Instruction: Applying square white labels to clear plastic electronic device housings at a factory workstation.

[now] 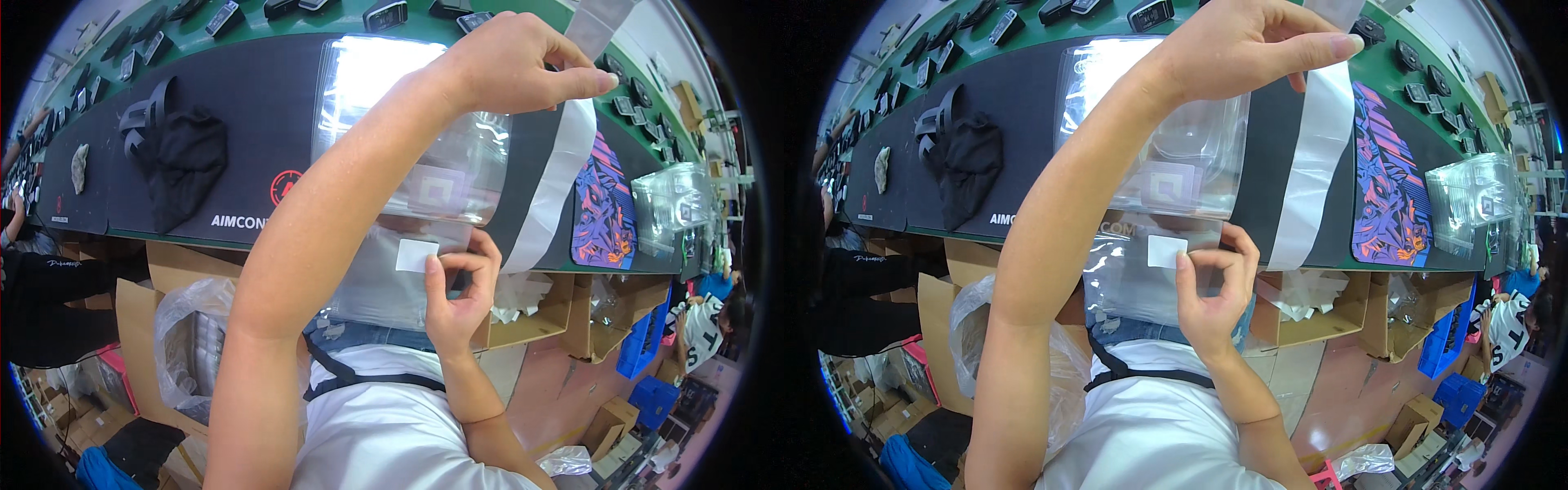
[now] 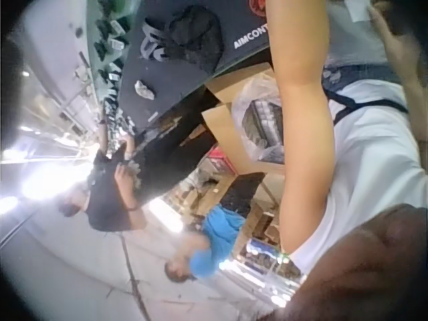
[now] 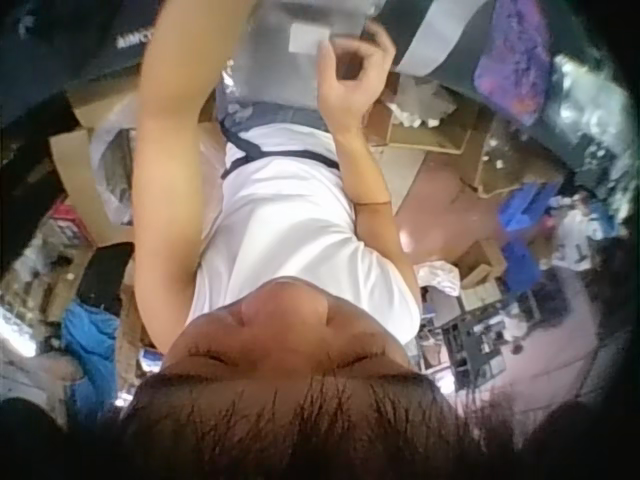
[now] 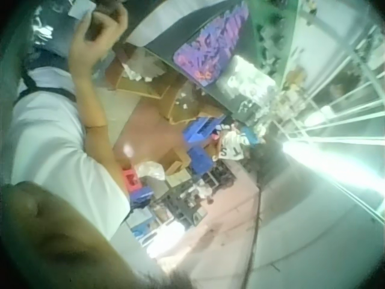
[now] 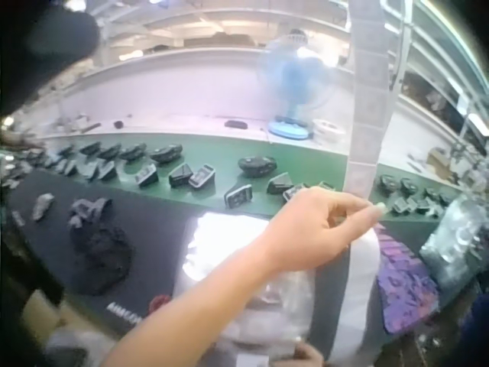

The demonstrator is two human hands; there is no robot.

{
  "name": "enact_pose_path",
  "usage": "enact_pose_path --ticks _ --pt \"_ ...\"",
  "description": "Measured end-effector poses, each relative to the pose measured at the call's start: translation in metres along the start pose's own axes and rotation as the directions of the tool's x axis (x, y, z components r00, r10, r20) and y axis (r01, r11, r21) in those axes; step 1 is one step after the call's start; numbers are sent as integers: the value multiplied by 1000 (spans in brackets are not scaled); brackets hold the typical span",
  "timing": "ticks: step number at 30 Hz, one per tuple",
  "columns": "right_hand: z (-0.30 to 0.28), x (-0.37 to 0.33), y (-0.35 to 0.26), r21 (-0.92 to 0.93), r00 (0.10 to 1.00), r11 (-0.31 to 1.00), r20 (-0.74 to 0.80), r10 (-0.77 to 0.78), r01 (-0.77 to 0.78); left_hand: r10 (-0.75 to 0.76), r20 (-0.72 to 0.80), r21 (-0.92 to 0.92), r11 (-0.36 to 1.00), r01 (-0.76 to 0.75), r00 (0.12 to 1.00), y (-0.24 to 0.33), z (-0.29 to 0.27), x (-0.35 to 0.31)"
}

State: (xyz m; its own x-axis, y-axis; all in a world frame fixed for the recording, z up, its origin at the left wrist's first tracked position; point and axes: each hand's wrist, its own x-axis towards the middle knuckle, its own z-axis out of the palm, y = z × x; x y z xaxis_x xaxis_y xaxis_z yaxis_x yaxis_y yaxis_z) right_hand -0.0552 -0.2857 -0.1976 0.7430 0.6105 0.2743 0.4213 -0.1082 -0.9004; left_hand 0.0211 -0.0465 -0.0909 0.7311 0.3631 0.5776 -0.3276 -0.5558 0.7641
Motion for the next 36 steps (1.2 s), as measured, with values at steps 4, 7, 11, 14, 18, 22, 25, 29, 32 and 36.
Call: enact_pose_path --ticks 4,7,11,14,18,22,25,29,32,36 --pt "3 -1 -1 -16 999 999 18 -30 31 -65 123 -14 998 67 990 2 -7 -1" --pt "4 2 3 -244 972 941 36 -234 235 -77 136 -61 994 86 988 -1 -11 -9" --pt "-5 3 6 -179 958 941 73 -278 287 -103 158 -48 993 112 982 -3 -10 -9" --pt "-15 -2 1 -215 928 903 105 -358 372 -138 165 -98 983 156 976 -3 -17 -4" --pt "-31 -11 -7 -227 839 836 367 -402 500 -155 146 -96 981 170 977 -9 -26 -2" --pt "-45 -13 -10 -211 727 845 634 -264 491 -143 123 -123 980 158 982 -14 -27 -3" --pt "-51 -8 -9 -247 653 797 723 -227 551 -146 140 -128 978 164 979 -13 -25 -4" --pt "-54 1 -13 -330 634 683 731 -252 652 -149 147 -111 980 166 978 -11 -21 -3" --pt "-64 6 -20 -241 596 766 772 -221 596 -133 168 -112 982 152 977 -11 -21 -4" --pt "-82 15 -23 -76 562 805 754 -340 589 -143 155 -108 981 161 977 -12 -23 -4"
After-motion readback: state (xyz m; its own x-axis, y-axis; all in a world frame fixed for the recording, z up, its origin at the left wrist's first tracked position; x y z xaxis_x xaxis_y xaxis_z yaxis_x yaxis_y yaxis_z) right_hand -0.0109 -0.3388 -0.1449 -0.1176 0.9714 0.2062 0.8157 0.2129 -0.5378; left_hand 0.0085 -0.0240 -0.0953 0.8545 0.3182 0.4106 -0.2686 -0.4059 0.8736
